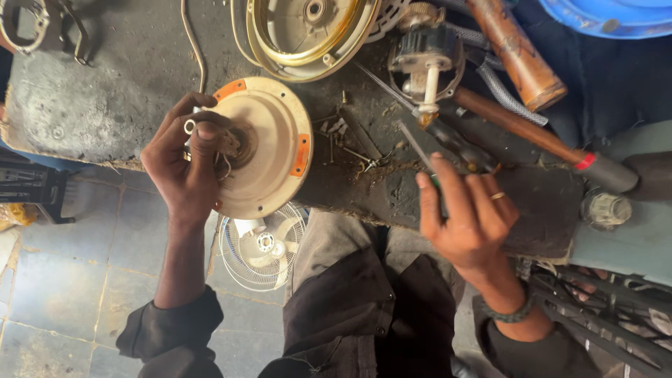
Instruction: The person disassembles a ceiling fan motor housing, removes the central bearing, and then works on the fan's capacitor and wiring. They use a screwdriver to pry and adjust components, handling wires and small parts on a cluttered workbench.
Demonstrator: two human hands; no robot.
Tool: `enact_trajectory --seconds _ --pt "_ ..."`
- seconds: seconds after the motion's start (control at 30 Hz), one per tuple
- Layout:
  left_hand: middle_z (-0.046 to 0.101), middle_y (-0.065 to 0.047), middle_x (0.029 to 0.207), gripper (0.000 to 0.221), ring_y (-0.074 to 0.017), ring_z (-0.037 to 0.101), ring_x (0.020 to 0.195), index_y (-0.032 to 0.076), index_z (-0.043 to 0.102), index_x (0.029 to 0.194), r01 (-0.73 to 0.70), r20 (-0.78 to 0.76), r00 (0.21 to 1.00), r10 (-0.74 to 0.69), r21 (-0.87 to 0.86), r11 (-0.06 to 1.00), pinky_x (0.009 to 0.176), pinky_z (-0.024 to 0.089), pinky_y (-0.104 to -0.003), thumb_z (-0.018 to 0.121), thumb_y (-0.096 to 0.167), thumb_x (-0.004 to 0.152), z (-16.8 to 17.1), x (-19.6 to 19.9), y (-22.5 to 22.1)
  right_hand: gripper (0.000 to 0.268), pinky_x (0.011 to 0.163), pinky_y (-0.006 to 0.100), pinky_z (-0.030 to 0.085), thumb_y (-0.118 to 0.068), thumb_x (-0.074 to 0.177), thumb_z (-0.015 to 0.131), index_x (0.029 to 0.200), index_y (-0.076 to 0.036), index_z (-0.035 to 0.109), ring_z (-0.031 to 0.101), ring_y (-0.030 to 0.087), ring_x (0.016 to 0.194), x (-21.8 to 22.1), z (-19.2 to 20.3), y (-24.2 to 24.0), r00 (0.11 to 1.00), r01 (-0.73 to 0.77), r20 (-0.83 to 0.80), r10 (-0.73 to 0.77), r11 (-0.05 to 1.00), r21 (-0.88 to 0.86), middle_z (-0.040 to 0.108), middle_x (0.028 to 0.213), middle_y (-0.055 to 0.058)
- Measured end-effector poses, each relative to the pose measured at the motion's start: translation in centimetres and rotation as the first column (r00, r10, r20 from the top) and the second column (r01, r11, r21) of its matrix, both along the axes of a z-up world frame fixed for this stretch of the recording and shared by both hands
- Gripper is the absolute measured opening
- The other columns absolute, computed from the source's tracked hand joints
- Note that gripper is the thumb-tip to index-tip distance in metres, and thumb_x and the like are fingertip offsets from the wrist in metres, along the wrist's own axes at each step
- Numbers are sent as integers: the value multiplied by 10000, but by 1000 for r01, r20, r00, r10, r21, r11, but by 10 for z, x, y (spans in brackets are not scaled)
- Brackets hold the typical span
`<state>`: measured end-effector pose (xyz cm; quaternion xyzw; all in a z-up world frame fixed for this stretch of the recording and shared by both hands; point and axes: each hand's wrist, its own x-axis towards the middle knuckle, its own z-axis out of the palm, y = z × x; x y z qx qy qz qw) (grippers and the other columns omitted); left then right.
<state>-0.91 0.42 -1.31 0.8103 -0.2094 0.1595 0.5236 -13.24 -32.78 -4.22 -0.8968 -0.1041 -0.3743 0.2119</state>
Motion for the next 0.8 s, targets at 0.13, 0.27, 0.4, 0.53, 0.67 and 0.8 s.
enact_trajectory --seconds 0.13,0.27,0.4,0.53,0.67,0.8 --pt "712 -164 1215 400 -155 649 1046 -74 736 1079 -17 -75 997 9 -110 994 934 524 -280 626 303 1161 3 -1 -7 255 546 334 437 -63 933 838 1160 30 769 576 197 616 0 -2 2 998 46 -55 -43 998 43 623 727 69" --pt "729 -134 1119 402 -170 664 1108 -62 716 1030 6 -207 976 -73 -309 951 1001 527 -310 600 298 1166 3 -3 -19 241 629 315 501 -70 990 818 1209 7 751 659 213 725 -3 -2 -1 994 51 -98 -39 991 123 689 885 95" --pt "733 -126 1163 346 -204 652 1195 -45 742 1018 67 -233 962 -146 -317 946 1091 505 -352 600 250 1129 5 -3 -36 233 708 300 541 -87 1038 805 1250 -15 740 707 220 804 -3 -3 0 994 53 -101 -36 984 168 735 959 107" --pt "728 -149 1133 265 -217 653 1208 -31 740 990 118 -132 983 -128 -75 990 1052 522 -349 660 212 1060 10 -11 -47 239 719 312 535 -97 1029 817 1242 -19 744 699 223 826 -4 -3 -1 989 91 -126 -72 984 151 716 991 90" --pt "715 -168 1252 241 -203 704 1121 -35 746 1088 63 -99 993 -62 14 998 985 556 -329 691 197 1057 16 -19 -51 235 724 348 483 -99 980 824 1203 -48 769 617 231 830 -3 -3 1 981 154 -130 -144 985 73 677 992 71" --pt "715 -163 1250 222 -190 707 1063 -41 751 1104 15 -18 1000 -14 44 999 970 564 -327 721 175 1059 18 -10 -48 207 837 328 467 -122 1053 810 1246 -78 751 572 209 950 -2 -5 1 975 196 -120 -185 977 87 655 1092 37"
